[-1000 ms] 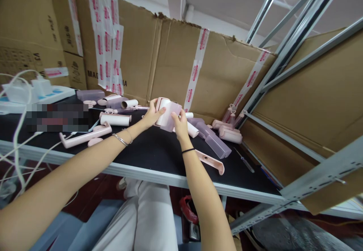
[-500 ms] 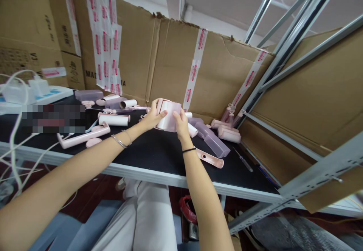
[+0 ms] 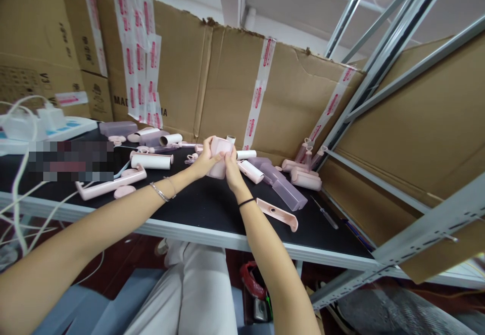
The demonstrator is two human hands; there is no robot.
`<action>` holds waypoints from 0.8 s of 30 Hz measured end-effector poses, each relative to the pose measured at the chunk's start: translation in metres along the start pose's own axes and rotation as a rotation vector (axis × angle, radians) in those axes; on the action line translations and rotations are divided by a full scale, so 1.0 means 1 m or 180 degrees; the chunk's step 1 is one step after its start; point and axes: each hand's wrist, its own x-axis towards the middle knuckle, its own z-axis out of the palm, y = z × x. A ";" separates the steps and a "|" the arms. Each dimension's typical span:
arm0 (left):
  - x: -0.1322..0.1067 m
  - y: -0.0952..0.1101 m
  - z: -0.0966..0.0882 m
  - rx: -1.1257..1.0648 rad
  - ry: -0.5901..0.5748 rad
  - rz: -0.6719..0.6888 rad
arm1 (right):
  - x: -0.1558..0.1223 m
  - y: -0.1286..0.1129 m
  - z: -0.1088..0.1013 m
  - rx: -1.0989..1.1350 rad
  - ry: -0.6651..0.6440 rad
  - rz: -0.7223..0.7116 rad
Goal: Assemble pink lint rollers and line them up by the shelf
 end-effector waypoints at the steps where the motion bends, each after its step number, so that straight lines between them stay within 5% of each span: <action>1: 0.000 -0.001 -0.001 0.0001 -0.0028 -0.0032 | 0.000 0.000 0.000 0.0089 -0.0011 0.0008; 9: 0.002 -0.020 -0.002 0.0000 -0.0328 -0.0311 | 0.006 0.000 -0.005 0.0508 -0.0107 0.0810; 15: 0.000 -0.012 -0.006 -0.0005 -0.0683 -0.0537 | -0.001 -0.008 -0.011 0.0505 -0.0154 0.0782; 24: 0.018 -0.025 -0.019 -0.0118 -0.0528 -0.0634 | -0.003 -0.005 -0.011 0.0304 -0.0150 0.1347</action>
